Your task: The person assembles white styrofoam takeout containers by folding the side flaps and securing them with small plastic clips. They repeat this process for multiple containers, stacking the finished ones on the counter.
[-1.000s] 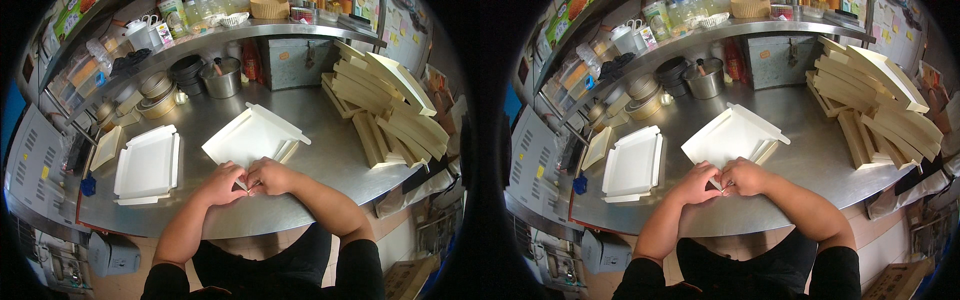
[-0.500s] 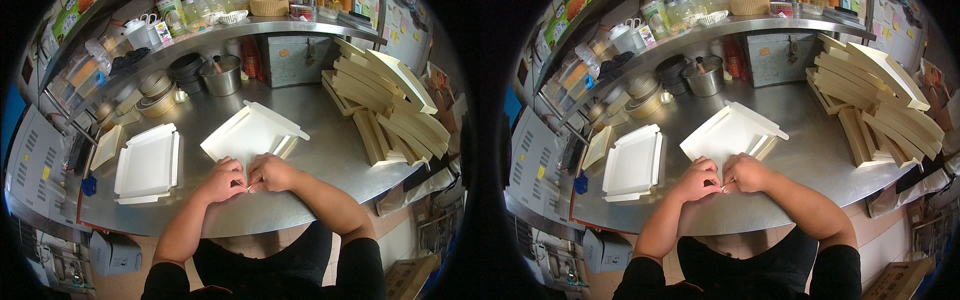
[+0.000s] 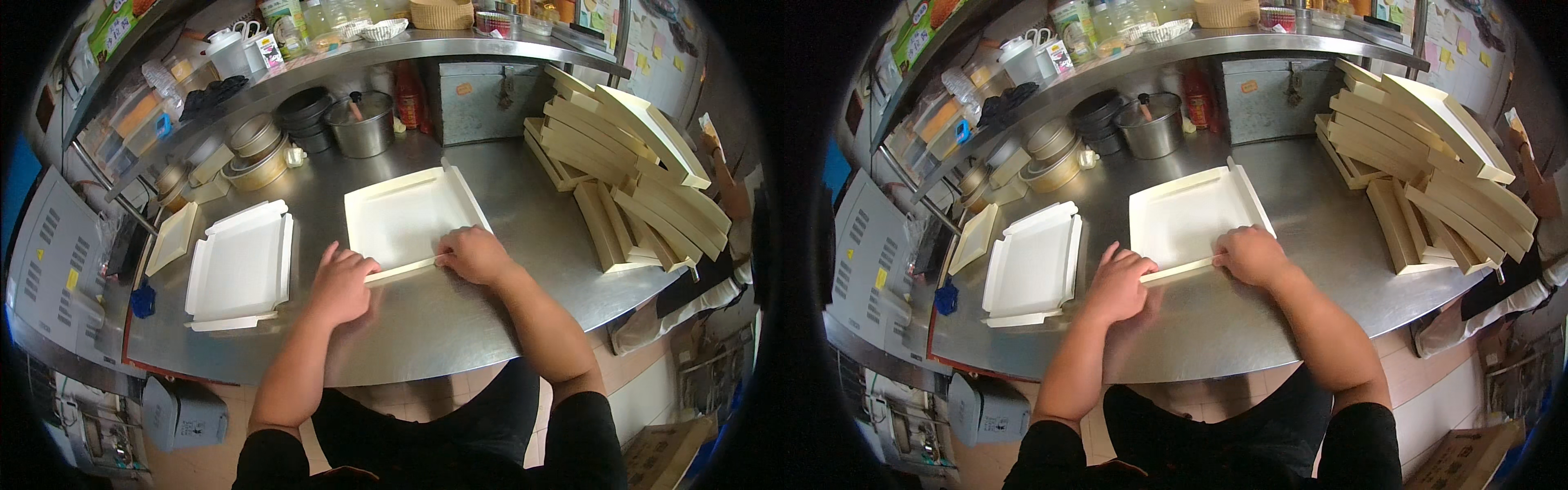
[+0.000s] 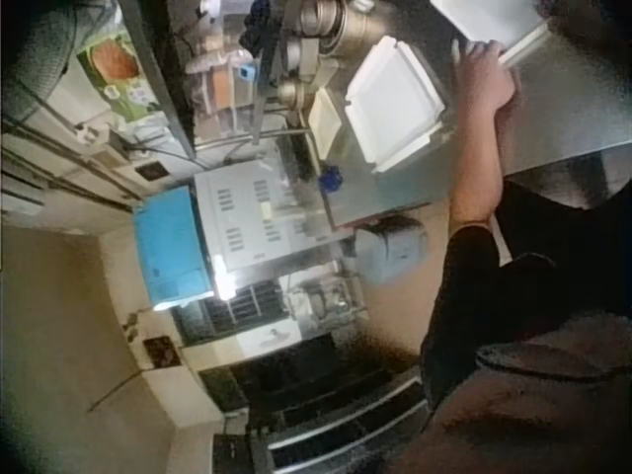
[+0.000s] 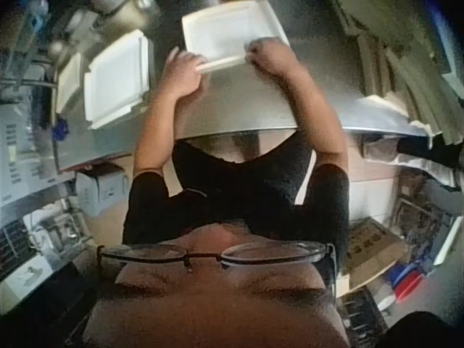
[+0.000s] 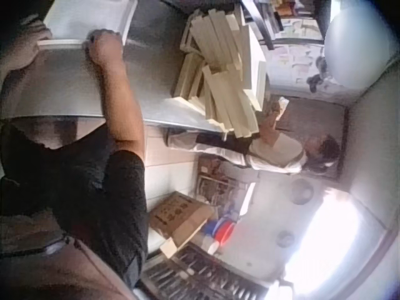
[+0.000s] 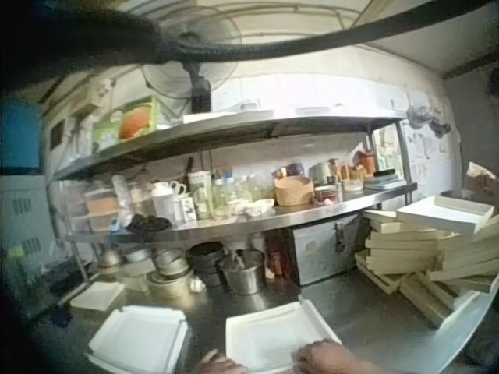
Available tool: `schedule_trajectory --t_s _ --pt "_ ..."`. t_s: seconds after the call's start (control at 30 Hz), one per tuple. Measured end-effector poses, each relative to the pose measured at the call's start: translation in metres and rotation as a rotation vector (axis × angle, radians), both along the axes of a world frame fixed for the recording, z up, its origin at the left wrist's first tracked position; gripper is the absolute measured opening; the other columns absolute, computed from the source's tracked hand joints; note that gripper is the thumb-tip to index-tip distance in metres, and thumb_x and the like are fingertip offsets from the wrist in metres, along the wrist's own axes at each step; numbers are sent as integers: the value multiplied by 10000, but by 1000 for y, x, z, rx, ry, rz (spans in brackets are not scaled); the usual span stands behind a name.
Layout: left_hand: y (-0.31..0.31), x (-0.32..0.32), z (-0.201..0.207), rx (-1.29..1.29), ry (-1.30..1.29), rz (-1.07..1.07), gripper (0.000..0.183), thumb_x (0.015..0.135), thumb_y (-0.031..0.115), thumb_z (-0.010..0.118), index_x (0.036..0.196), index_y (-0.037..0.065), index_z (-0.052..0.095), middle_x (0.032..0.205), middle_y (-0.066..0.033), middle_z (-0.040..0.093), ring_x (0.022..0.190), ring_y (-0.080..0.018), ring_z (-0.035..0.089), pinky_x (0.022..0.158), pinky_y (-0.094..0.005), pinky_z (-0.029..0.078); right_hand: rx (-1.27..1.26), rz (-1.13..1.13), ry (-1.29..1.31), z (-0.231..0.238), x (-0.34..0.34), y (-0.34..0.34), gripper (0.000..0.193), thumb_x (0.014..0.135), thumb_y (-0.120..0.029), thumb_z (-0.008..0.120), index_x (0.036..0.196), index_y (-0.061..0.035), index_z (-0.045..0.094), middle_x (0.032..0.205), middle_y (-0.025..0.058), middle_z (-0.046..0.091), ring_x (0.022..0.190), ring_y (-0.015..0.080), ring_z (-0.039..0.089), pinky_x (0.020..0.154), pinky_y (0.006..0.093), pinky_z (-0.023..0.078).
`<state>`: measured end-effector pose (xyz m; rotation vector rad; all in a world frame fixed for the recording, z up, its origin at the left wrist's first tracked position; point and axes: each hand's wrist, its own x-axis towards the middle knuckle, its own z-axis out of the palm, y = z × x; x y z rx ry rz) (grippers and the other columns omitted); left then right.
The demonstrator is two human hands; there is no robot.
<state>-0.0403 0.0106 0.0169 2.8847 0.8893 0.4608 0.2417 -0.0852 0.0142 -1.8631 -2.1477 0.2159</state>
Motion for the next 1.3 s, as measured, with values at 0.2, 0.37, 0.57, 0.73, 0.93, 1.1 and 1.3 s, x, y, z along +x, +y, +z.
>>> schedule_trajectory --t_s 0.2,0.37,0.57,0.73,0.93,1.1,1.3 --pt "-18 31 -3 -48 54 9 123 847 83 677 919 132 765 1014 -38 748 1101 -281 655 1166 -482 375 -134 192 211 14 -38 -13 213 977 -295 710 953 -87 747 904 216 767 898 450 740 851 574 569" --pt "-21 32 -18 30 -119 -48 97 843 106 700 884 136 782 956 -29 742 1076 -274 644 1051 -445 492 -221 153 221 15 -43 -11 293 1024 -365 702 931 -104 796 887 194 776 868 442 736 846 540 574" --pt "36 -3 -19 -64 -191 232 196 869 54 655 797 139 816 1148 -47 804 1234 -310 645 1075 -405 530 178 -103 8 13 7 -6 497 1031 -563 689 1231 -118 788 1331 142 750 1256 412 681 1087 521 534" --pt "5 -2 10 -163 113 325 315 993 300 694 1107 49 846 1443 -116 734 1486 -355 536 1268 -452 409 -156 -82 -39 9 9 -7 915 949 -716 722 1528 -21 588 1714 242 440 1532 457 488 1239 528 447" --pt "-11 -16 14 -119 253 123 833 1013 653 675 1514 -11 647 1706 -159 508 1682 -351 280 1387 -514 205 -100 -32 48 -13 39 -2 902 927 -662 776 1561 -45 606 1669 214 510 1484 441 543 1226 504 455" --pt "18 -21 6 -291 2 216 357 1030 378 741 1305 157 795 1478 -48 728 1530 -308 534 1229 -442 467 12 -336 329 7 29 11 321 956 -349 809 1190 -131 835 1083 149 824 1101 372 755 980 448 595" --pt "28 -19 -1 -327 -65 108 205 957 301 832 1076 143 776 1432 -58 730 1506 -356 544 1238 -462 455 155 -240 258 -14 37 15 284 924 -352 849 969 -85 763 975 120 799 984 381 739 901 490 582"
